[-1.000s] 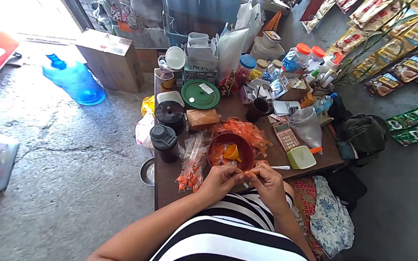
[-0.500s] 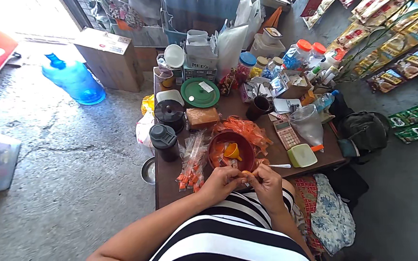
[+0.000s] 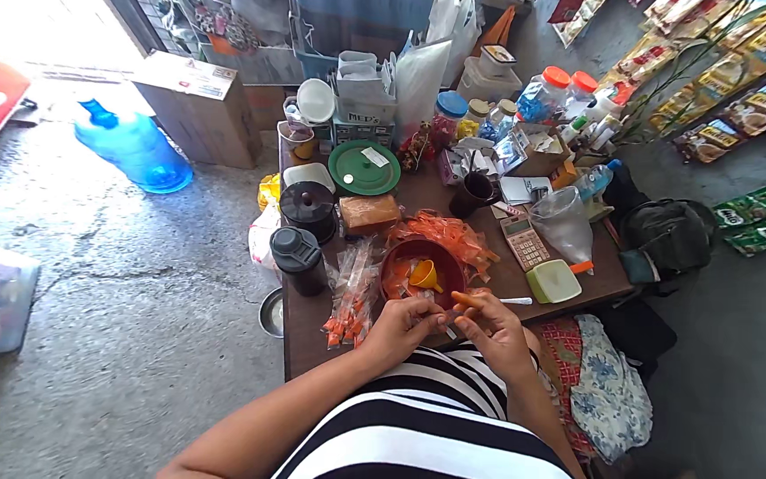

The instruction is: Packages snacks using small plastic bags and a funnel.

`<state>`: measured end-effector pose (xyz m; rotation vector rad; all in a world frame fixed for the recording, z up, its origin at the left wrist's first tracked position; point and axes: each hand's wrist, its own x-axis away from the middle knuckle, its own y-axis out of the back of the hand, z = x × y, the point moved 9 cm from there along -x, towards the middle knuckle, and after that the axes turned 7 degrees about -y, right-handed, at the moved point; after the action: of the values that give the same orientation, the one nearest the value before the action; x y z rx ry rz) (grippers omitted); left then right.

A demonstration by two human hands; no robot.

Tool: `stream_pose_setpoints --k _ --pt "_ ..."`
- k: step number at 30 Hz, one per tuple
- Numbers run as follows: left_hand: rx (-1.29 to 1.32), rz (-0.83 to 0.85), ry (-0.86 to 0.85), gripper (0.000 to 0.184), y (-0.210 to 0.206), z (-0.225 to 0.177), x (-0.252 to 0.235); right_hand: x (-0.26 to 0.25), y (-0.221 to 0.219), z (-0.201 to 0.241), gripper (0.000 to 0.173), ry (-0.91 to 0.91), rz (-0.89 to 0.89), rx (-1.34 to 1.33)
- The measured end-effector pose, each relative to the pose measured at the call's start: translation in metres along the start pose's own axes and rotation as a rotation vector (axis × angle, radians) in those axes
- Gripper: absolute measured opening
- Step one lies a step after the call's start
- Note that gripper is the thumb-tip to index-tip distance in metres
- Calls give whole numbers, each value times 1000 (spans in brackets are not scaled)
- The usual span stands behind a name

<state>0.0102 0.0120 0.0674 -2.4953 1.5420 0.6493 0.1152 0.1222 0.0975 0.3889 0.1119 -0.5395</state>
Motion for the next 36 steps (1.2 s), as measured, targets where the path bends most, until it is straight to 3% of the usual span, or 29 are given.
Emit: stream_pose_setpoints --k 3,7,19,25,28,32,36 --pt "-4 25 -3 20 -2 0 -1 -1 -1 6 17 39 -78 106" --pt "9 47 -32 20 -5 0 -1 1 -2 5 28 56 -185 146" --pt "37 40 -2 18 -4 8 -2 2 -3 -1 15 24 -44 90" --pt "24 56 2 18 -5 6 0 5 -9 -2 30 34 -148 188" --pt "17 43 14 19 -3 4 -2 4 -10 -2 25 26 -136 116" --pt "50 -16 30 19 0 6 0 8 2 -1 35 43 -178 -30" --pt "74 -85 -3 18 5 6 2 16 46 -4 4 76 -470 1"
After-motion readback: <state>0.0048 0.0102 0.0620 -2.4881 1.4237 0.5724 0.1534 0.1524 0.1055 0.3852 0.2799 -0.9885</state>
